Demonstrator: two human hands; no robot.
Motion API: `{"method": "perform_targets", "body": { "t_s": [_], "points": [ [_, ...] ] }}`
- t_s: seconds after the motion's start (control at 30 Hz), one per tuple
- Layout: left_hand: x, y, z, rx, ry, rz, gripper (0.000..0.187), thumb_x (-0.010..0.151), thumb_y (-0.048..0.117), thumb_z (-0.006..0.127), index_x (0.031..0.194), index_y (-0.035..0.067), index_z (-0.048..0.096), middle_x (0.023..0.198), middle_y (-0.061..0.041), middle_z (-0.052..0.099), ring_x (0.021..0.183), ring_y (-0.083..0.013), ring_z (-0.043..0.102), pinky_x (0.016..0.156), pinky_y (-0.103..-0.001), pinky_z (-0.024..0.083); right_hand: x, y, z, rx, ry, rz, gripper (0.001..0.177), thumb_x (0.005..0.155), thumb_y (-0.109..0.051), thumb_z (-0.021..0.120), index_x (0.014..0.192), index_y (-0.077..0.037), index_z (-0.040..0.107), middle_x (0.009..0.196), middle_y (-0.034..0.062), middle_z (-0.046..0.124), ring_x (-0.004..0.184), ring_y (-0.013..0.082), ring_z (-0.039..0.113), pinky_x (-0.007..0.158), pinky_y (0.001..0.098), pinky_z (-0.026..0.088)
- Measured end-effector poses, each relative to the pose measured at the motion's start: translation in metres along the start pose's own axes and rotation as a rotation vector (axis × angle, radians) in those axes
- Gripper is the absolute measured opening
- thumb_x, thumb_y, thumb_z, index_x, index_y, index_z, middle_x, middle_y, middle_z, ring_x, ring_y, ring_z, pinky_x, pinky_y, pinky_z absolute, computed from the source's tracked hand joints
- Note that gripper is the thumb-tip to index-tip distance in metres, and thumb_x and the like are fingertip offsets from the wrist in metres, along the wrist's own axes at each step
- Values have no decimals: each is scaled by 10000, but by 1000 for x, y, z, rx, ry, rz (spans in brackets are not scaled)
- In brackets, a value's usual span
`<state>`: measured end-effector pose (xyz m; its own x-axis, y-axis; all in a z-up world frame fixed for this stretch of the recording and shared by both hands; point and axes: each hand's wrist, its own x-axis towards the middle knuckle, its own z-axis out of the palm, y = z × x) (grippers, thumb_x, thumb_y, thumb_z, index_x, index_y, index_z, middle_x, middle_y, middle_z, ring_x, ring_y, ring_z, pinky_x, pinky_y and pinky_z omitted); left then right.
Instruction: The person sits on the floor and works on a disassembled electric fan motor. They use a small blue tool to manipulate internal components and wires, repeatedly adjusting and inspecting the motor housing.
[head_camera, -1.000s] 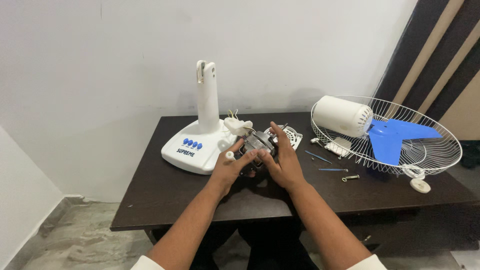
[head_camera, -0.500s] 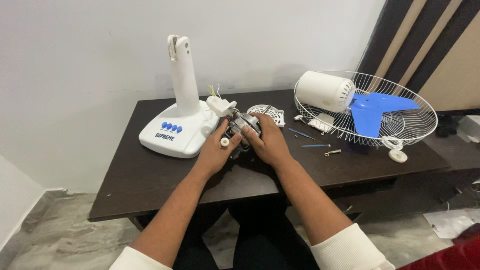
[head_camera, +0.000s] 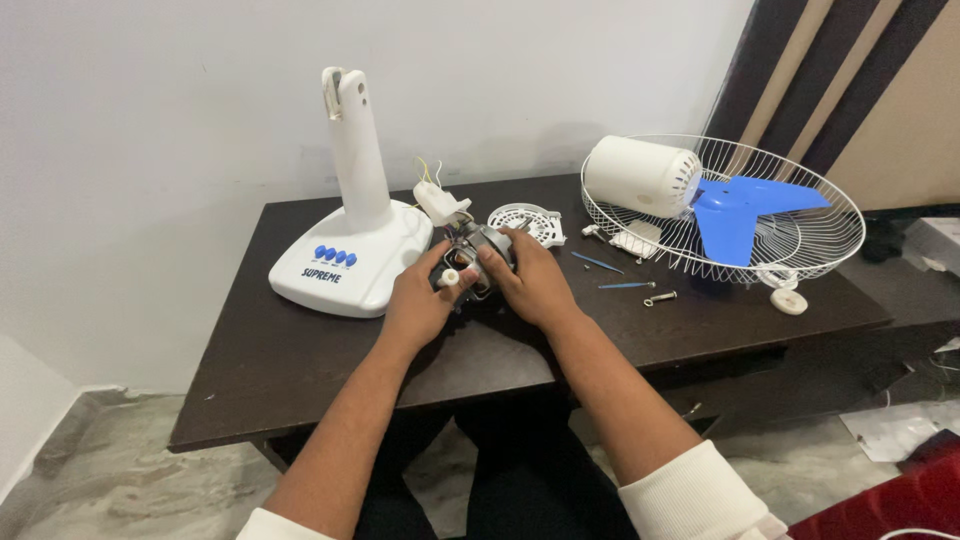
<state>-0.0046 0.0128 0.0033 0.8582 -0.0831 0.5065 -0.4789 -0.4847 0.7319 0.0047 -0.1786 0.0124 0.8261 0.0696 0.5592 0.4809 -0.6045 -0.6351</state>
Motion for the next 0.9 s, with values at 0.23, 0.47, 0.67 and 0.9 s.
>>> {"method": "perform_targets", "body": {
  "t_s": [0.23, 0.47, 0.67, 0.9],
  "points": [
    [1, 3, -7, -99, 20, -109, 590, 855, 335, 749, 1367, 72, 622, 1177, -182, 751, 1033, -265, 755, 892, -360, 554, -5, -15, -8, -36, 33, -25, 574, 974, -466, 579, 1343, -26, 584, 1197, 252, 700, 1142, 397, 671, 954, 453, 516],
    [4, -2, -13, -66, -5, -159, 507, 903, 309, 726, 1375, 143, 647, 1196, -184, 740, 1103, -256, 730, 961, -362, 525, -12, -15, -13, -86, 141, 32, 439, 962, -354, 609, 1284, -57, 632, 1135, 203, 737, 1073, 369, 711, 936, 447, 534],
    [4, -6, -12, -75, -16, -161, 509, 902, 299, 720, 1375, 132, 637, 1282, -167, 708, 1177, -266, 695, 1004, -362, 495, -16, 18, -31, -345, 408, 56, 240, 944, -168, 620, 1078, -22, 755, 1047, 202, 738, 1048, 388, 654, 957, 473, 493],
    [4, -5, -12, -146, 0, -102, 478, 897, 236, 717, 1344, 84, 648, 1368, -130, 676, 1258, -256, 660, 1051, -350, 485, -29, 64, -56, -559, 398, 126, 258, 895, -107, 609, 1074, -8, 766, 1031, 180, 742, 1044, 378, 630, 948, 474, 474]
  ]
}}
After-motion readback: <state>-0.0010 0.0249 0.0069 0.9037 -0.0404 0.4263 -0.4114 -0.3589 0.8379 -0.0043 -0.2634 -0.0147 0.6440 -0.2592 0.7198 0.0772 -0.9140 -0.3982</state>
